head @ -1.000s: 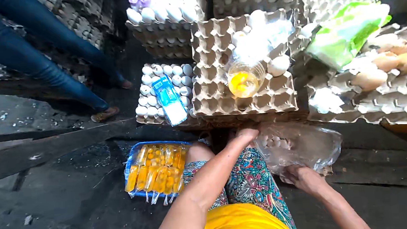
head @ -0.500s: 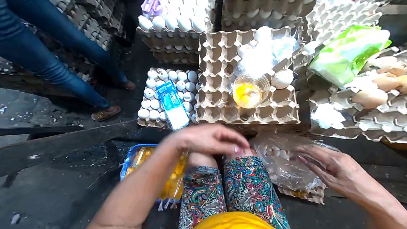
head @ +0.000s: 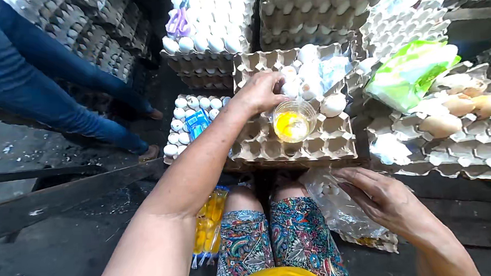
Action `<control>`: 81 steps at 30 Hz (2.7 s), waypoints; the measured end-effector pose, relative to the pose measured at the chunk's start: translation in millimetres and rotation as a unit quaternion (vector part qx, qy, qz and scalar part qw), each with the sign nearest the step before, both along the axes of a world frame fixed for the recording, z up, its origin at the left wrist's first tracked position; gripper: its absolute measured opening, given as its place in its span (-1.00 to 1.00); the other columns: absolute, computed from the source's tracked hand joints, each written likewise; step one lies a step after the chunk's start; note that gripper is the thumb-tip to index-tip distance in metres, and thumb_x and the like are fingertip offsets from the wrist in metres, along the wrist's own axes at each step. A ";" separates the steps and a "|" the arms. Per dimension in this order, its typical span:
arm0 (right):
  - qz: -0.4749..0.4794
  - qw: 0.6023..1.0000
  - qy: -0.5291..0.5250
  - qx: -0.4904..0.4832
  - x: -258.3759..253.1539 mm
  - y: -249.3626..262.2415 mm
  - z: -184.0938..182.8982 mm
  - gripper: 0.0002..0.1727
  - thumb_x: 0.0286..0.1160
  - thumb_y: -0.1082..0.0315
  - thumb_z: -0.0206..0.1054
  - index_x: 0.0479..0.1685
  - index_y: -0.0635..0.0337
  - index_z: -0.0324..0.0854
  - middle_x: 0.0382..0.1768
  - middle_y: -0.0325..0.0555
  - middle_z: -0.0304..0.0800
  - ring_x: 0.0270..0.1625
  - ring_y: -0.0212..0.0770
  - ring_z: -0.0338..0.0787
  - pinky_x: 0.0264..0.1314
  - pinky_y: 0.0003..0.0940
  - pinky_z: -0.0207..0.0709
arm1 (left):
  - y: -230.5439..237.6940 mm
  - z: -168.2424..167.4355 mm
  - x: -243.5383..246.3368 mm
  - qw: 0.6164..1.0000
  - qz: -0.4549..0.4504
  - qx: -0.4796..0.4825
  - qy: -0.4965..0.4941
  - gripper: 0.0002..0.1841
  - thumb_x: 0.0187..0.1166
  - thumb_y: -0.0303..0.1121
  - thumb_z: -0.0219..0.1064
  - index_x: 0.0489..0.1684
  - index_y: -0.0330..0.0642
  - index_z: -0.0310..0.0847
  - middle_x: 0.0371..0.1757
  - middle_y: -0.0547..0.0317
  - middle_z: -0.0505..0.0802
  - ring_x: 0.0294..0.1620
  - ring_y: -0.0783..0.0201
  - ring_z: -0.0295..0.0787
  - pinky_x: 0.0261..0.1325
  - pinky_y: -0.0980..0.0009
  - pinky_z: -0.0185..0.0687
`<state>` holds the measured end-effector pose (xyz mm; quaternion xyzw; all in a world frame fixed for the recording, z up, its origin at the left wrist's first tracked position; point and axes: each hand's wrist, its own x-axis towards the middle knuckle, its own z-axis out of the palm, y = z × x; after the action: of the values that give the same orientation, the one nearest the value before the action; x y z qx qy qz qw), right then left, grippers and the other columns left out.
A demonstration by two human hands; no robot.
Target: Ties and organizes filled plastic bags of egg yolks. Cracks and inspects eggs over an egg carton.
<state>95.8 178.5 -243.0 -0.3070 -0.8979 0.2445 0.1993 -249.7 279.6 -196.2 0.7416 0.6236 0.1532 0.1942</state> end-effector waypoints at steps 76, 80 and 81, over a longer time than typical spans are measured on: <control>-0.053 0.949 0.307 -0.044 -91.1 66.2 84.6 -0.51 0.70 0.30 0.28 0.52 0.33 0.38 0.18 -0.11 0.73 0.09 -0.39 0.81 0.13 -0.45 0.78 | -70.3 30.1 9.7 0.912 -0.011 0.123 -0.391 -0.39 0.53 -0.49 0.46 0.56 -0.44 0.35 0.33 -0.06 0.73 0.20 0.29 0.81 0.28 0.40 0.78; -0.090 0.916 0.365 0.140 -99.3 43.3 105.2 -0.46 0.75 0.33 0.25 0.49 0.62 0.32 0.34 0.19 0.62 0.26 -0.25 0.77 0.26 -0.38 0.75 | -81.3 27.3 18.0 0.918 -0.033 0.177 -0.354 -0.47 0.53 -0.52 0.46 0.48 -0.52 0.46 0.34 -0.14 0.74 0.20 0.28 0.83 0.30 0.42 0.78; -0.101 0.916 0.348 0.170 -103.0 40.1 105.1 -0.44 0.76 0.32 0.25 0.50 0.65 0.31 0.36 0.27 0.59 0.25 -0.22 0.77 0.25 -0.37 0.75 | -82.9 27.3 19.9 0.919 -0.034 0.180 -0.350 -0.48 0.54 -0.51 0.46 0.47 -0.51 0.47 0.35 -0.14 0.73 0.21 0.28 0.82 0.30 0.42 0.78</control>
<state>-7.3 218.6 -137.9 -0.2530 -0.7643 0.1579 0.5717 -229.7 196.7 -168.9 0.6843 0.4519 0.5057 0.2681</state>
